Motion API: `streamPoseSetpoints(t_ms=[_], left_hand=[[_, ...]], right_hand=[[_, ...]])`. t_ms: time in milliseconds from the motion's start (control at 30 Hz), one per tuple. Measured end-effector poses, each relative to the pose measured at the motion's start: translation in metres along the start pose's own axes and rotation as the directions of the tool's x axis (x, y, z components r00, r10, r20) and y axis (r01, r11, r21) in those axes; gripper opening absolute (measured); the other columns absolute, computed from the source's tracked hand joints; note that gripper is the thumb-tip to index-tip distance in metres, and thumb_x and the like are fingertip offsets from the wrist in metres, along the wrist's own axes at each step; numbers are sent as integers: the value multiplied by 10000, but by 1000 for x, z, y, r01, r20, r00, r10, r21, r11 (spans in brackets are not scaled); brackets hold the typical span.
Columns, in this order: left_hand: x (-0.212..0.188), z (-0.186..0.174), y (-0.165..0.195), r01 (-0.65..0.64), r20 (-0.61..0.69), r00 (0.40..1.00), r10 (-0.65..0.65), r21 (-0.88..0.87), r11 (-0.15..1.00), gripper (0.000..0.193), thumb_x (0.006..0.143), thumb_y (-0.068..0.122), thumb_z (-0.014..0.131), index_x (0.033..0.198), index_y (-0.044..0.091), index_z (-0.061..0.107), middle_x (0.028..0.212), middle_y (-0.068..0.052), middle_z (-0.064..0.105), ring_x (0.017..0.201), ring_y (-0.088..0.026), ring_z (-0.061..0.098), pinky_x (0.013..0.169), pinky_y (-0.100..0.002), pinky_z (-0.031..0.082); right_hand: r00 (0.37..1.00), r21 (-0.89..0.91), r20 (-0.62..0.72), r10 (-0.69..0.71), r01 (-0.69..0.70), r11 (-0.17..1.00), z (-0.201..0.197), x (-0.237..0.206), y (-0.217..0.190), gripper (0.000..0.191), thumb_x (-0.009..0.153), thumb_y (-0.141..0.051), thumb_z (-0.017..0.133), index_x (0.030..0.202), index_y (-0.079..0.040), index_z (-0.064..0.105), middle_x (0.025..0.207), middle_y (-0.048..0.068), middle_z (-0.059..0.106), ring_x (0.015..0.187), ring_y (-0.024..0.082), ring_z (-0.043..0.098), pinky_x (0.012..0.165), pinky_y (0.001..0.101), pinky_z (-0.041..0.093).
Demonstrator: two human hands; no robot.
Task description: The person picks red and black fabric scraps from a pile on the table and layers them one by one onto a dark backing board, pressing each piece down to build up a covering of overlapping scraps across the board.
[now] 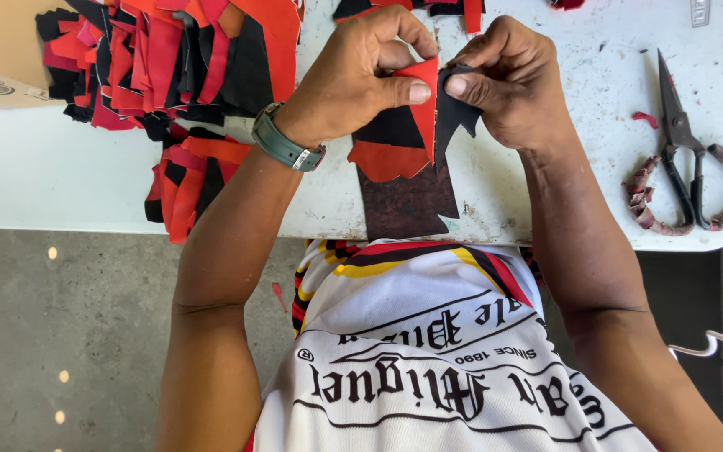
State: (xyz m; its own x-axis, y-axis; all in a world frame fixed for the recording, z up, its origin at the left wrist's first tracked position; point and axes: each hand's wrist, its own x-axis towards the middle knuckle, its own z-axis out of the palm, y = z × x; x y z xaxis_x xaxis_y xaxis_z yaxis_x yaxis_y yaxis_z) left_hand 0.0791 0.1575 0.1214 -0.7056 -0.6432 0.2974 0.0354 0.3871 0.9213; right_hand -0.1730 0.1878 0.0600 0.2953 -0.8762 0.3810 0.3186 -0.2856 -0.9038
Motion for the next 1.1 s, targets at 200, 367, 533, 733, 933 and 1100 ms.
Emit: streamPoseSetpoints(t_ms=[200, 367, 533, 733, 933, 1100], left_hand=[[-1, -5, -21, 139, -38, 990, -136, 85, 987, 176, 1048, 118, 711, 1163, -15, 711, 990, -33, 752, 915, -53, 699, 804, -212, 567], [-4, -2, -18, 138, -76, 989, -126, 196, 971, 184, 1056, 146, 674, 1114, -12, 747, 853, -14, 717, 758, -33, 616, 670, -202, 498], [-1, 6, -12, 15, -139, 990, 34, 341, 940, 120, 1068, 111, 693, 1066, -2, 732, 794, -9, 686, 695, -32, 590, 613, -228, 464], [-1, 13, -10, -21, -191, 975, 113, 424, 906, 68, 1040, 74, 705, 1003, 21, 727, 738, -16, 673, 615, -59, 567, 547, -258, 427], [1, 25, -16, -91, -225, 940, 255, 558, 825, 58, 1013, 62, 714, 991, 17, 685, 835, -63, 726, 735, -127, 690, 651, -293, 522], [10, 13, -19, -35, -216, 968, 128, 389, 921, 78, 1002, 63, 720, 1002, -10, 692, 878, -77, 738, 790, -117, 726, 704, -296, 573]], right_hand=[[993, 20, -14, 116, -116, 993, -1, 4, 2, 132, 1037, -11, 777, 1086, -3, 655, 1017, 83, 737, 844, 70, 687, 769, 193, 569], [998, -107, -17, 67, -68, 992, 1, 2, 1, 105, 1095, -27, 745, 1137, 20, 660, 961, 73, 727, 807, 56, 658, 720, 177, 539], [1000, -116, -26, 1, -4, 993, 2, 0, 3, 116, 1139, -43, 731, 1094, 17, 644, 916, 40, 699, 746, 37, 601, 671, 166, 486], [1000, -74, -29, -11, 9, 997, -1, 0, 7, 103, 1145, -40, 722, 1102, 12, 643, 939, 42, 699, 767, 36, 608, 690, 167, 491], [994, -215, -87, -63, 43, 976, 2, -2, 21, 182, 1152, -18, 745, 1036, 12, 607, 912, 44, 672, 770, 35, 583, 701, 179, 497], [997, -127, -74, 15, -24, 992, -2, 7, 19, 149, 1112, 24, 765, 1078, 19, 621, 968, 64, 692, 830, 61, 622, 769, 204, 539]])
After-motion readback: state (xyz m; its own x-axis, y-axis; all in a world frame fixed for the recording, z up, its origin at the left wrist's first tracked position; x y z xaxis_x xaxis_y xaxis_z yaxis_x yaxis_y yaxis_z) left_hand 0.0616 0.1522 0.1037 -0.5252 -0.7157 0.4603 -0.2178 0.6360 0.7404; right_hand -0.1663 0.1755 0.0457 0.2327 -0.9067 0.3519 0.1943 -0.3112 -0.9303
